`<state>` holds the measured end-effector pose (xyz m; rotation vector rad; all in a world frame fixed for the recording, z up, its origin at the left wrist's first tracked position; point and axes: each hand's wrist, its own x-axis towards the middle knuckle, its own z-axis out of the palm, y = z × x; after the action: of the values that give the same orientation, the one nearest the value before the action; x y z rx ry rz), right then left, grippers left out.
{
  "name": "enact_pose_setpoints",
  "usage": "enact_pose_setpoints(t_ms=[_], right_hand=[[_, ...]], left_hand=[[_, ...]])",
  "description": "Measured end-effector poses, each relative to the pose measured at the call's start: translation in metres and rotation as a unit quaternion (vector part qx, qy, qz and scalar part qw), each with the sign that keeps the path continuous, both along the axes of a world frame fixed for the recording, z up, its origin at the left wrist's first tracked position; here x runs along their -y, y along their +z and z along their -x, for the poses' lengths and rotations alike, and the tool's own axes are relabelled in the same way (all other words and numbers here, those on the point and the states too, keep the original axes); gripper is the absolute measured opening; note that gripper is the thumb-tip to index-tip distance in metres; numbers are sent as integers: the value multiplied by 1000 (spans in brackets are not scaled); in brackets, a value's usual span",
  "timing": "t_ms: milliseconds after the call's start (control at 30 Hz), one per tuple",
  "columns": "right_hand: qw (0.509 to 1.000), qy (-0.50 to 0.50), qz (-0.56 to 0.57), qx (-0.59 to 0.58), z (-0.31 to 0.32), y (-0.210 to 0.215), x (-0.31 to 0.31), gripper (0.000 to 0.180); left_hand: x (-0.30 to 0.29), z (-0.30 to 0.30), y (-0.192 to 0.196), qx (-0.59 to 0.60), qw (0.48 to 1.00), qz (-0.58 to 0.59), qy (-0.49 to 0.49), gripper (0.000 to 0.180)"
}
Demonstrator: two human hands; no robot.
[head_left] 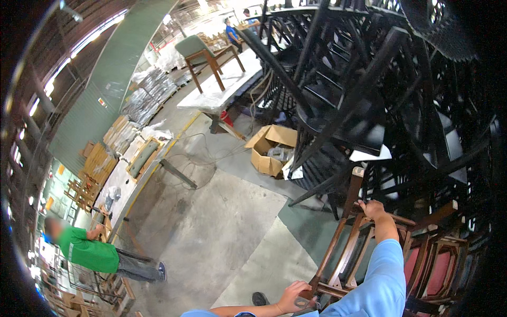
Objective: The person assembles wooden dining chairs by placing seat cushions onto frames, securing them with a pneumatic stapler, and moving the finished chairs to a stacking area. The process is repeated for multiple chairs.
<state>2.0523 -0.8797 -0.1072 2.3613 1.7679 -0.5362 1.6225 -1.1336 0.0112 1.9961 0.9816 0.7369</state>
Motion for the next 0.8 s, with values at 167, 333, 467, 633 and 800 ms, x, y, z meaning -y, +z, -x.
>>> enact_pose_setpoints(t_ms=[167, 333, 467, 633, 800], right_hand=[[999, 25, -32, 20, 91, 80, -38, 88], [997, 8, -53, 58, 193, 164, -68, 83], [992, 64, -57, 96, 321, 227, -82, 79], [992, 52, -98, 54, 411, 247, -119, 84], [984, 114, -130, 40, 489, 237, -165, 69]], left_hand=[[-11, 87, -3, 111, 992, -14, 49, 33], [-37, 191, 10, 127, 986, -89, 53, 30], [-54, 286, 23, 152, 979, -100, 93, 30], [-78, 380, 35, 143, 970, -145, 129, 31], [-121, 472, 47, 107, 969, -168, 144, 33]])
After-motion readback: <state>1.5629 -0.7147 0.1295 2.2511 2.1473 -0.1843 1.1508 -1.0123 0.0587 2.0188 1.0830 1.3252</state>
